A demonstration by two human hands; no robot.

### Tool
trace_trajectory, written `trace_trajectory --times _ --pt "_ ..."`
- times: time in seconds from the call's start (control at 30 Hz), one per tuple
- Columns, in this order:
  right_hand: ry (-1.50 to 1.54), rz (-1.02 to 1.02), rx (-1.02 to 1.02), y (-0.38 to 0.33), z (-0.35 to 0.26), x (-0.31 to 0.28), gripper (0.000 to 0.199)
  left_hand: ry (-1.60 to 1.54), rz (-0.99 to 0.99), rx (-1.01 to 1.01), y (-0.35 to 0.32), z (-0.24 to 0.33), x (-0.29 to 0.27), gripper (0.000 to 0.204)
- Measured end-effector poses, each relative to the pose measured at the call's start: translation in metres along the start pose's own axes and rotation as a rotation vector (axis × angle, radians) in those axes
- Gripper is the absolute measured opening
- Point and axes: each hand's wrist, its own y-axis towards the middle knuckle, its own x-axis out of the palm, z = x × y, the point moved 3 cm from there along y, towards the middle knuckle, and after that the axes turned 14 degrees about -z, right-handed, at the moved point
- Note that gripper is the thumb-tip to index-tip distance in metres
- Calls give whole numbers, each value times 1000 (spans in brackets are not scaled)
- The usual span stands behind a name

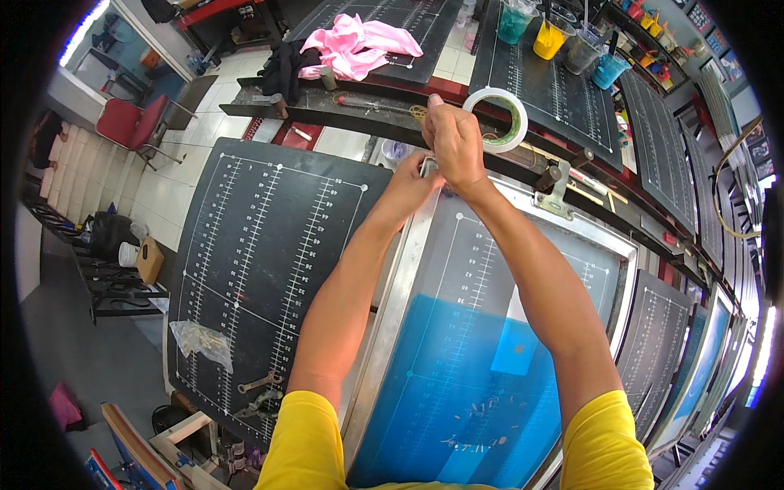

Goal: The person prepares a screen printing frame by applying tape to the edges of the screen, using a tool to secure a metal bracket, and lifting the frame to check for alignment.

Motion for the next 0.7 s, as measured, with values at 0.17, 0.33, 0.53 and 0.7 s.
trace_trajectory --times 0.17,0.33,0.53,0.7 --pt "-210 97 -11 2 -1 6 43 64 52 -6 2 -6 -4 34" --pt "-303 70 -19 6 2 4 42 64 19 9 6 -12 -5 41" --pt "12 147 -13 -17 -50 -33 46 317 17 26 5 -1 6 52" --pt "-324 40 29 -146 -134 -66 28 445 57 32 7 -7 -15 58"
